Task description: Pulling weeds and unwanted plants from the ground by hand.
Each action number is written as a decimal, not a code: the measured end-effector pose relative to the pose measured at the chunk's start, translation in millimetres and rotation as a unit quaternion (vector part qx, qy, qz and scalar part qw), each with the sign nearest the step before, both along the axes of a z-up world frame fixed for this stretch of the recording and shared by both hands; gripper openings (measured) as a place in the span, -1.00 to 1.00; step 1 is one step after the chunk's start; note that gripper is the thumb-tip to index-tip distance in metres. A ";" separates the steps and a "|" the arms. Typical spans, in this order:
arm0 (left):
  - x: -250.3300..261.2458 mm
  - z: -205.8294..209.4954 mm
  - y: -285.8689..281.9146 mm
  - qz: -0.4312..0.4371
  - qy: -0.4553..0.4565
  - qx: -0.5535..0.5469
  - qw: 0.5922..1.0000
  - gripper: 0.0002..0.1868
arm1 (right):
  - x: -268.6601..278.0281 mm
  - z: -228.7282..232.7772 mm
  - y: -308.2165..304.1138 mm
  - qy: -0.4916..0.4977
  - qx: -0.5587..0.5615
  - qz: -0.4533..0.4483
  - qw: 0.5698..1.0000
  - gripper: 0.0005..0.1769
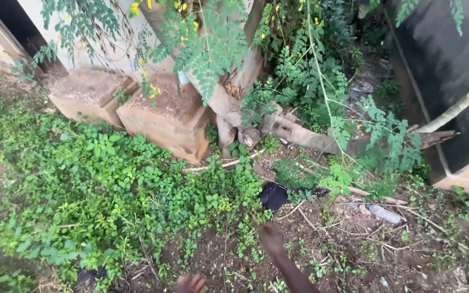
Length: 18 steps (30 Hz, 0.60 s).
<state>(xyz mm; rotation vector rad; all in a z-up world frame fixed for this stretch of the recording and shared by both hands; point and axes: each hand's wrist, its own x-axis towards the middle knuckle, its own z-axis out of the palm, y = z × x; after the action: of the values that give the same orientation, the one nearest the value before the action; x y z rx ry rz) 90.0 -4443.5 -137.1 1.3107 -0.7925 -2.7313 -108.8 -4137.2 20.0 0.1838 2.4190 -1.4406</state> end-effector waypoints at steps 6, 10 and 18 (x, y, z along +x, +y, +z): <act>-69.2 307.2 169.3 0.047 -0.019 -0.399 0.916 -0.03 | 6.4 191.1 -244.0 0.093 -0.213 0.135 0.963 -0.66; -89.7 317.0 165.7 0.063 0.041 -0.484 0.872 0.09 | -53.5 221.6 -307.3 0.282 -0.261 0.238 0.892 -0.76; -155.2 404.3 71.7 0.074 0.041 -0.489 0.868 0.27 | -95.2 207.4 -368.6 0.137 -0.355 0.171 0.909 -0.72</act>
<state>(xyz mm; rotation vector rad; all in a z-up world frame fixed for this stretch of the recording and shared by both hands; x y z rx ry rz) -65.1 -4371.8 267.2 0.9191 -1.6463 -1.7396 -204.1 -4505.8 227.4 -0.6131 1.8023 -2.1412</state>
